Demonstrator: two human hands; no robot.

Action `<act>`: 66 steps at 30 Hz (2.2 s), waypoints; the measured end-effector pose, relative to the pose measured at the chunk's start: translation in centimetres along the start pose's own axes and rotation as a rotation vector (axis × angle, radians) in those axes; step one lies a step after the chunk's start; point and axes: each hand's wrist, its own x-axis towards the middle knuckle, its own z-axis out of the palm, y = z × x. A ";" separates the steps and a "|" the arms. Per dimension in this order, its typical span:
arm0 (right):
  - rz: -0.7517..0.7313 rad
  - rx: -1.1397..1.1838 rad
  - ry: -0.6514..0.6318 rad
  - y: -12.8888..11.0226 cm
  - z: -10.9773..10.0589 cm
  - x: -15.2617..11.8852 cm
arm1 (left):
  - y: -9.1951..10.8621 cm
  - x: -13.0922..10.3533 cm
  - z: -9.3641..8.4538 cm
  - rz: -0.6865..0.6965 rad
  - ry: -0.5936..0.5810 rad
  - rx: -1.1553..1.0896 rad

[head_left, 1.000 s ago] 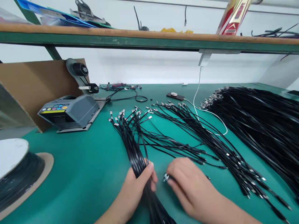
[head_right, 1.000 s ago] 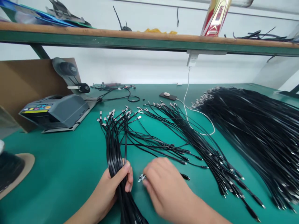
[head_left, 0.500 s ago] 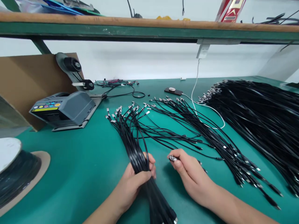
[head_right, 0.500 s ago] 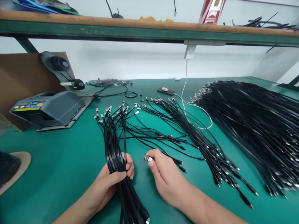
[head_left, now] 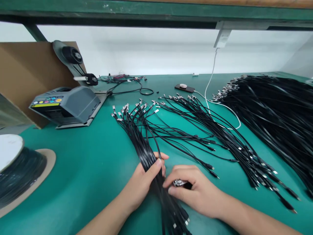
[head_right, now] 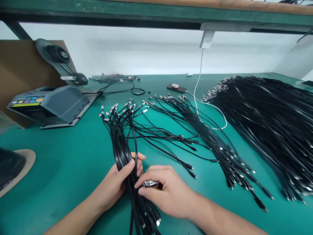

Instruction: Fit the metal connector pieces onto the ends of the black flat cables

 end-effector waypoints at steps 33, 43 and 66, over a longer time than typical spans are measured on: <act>-0.237 -0.760 -0.184 0.7 -0.6 -0.6 | -0.3 0.2 -0.6 0.009 -0.179 -0.267; -0.095 -0.454 -0.025 0.6 -2.5 -0.3 | 0.3 0.3 0.2 -0.011 -0.145 -0.282; 0.057 0.291 0.542 0.6 -1.5 -0.7 | 1.3 0.0 -0.1 -0.016 -0.117 -0.457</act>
